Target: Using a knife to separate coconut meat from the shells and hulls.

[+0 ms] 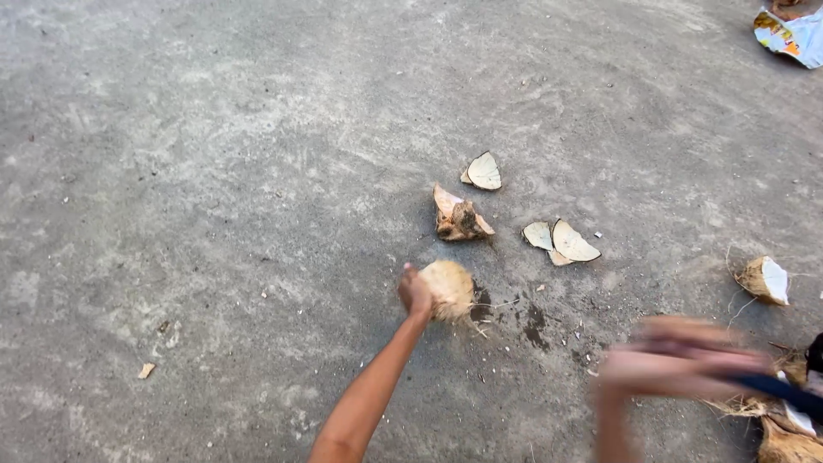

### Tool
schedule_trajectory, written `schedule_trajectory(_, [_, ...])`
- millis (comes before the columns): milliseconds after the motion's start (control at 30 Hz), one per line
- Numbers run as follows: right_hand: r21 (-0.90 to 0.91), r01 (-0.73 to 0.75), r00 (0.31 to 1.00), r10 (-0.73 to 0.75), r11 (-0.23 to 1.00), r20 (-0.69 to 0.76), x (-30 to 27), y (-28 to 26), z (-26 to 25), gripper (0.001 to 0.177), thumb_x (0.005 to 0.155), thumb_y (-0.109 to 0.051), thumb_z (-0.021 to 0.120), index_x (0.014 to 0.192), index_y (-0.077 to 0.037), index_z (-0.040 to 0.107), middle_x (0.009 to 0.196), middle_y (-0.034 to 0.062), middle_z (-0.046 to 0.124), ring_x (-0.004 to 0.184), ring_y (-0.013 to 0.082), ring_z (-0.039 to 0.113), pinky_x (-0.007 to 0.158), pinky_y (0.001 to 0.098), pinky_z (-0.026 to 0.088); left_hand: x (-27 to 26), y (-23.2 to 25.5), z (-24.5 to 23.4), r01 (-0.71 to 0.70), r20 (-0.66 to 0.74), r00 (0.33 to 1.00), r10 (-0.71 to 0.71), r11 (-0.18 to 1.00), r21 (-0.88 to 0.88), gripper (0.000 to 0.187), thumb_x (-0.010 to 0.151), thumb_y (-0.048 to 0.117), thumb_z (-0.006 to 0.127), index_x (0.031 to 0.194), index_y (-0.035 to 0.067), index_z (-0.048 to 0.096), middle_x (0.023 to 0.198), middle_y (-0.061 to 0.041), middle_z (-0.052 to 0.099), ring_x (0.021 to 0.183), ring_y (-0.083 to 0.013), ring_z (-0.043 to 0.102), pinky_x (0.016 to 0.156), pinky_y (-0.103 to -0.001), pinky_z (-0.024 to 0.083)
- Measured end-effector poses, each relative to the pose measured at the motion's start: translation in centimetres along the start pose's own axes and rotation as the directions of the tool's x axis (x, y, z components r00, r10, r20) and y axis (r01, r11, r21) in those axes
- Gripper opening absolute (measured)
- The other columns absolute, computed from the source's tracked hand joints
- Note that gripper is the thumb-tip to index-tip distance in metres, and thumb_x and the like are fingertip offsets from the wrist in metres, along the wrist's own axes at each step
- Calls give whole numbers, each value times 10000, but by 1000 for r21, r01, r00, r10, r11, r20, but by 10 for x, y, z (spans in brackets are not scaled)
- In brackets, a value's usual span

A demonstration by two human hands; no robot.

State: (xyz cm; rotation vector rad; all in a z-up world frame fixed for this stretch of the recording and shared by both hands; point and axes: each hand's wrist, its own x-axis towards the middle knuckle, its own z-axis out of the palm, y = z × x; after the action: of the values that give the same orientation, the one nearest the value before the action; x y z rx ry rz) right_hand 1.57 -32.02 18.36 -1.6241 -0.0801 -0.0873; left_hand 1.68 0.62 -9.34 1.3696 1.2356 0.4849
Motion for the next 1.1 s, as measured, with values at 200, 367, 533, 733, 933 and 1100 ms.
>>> schedule_trajectory(200, [-555,-269,897,415,787,154,-114,113,84,359,1030,-444,342,1089,-112,464,586,8,511,426,143,447,357,326,313,-39,25,-3,-141,136,981,136,990,23,675,1075,497,318,762,-12,632,651,-148,594,573,-294,515,645,-568,411])
schedule_trajectory(367, [-94,46,995,-54,995,-89,-31,-57,35,317,1074,-426,450,1142,-117,462,685,-30,488,483,65,436,364,219,360,0,-8,-9,-52,19,999,51,997,52,727,1068,508,336,755,-66,652,681,-180,652,618,-324,574,698,-545,442])
schedule_trajectory(533, [316,512,834,-374,799,-404,-31,-72,37,313,1199,-362,521,999,-130,454,720,-41,418,462,50,375,454,215,336,9,-21,10,93,50,995,-91,995,-23,754,1071,521,353,708,-83,622,688,-157,662,648,-291,571,686,-517,432])
schedule_trajectory(733, [197,-102,986,125,975,-107,-97,43,57,308,1029,-370,500,1201,-117,462,620,-65,456,419,49,379,320,216,303,-36,52,-12,-169,298,940,163,986,-4,632,1139,501,295,660,135,485,632,-95,514,580,-257,519,571,-499,438])
schedule_trajectory(933, [-72,-604,786,608,794,110,-126,113,51,471,1036,-384,449,1484,-250,391,591,-25,421,425,95,359,344,252,279,-59,72,-46,-987,801,10,599,-121,102,409,1004,451,549,765,140,666,1093,-69,682,1096,-229,607,943,-493,463])
schedule_trajectory(1100, [-22,-684,695,661,729,281,-135,175,38,400,1024,-198,413,1411,-109,359,811,31,653,532,71,505,443,235,441,-60,51,-69,-835,485,548,681,482,267,754,731,233,771,1417,86,496,1589,-174,327,1458,-346,250,1224,-526,101])
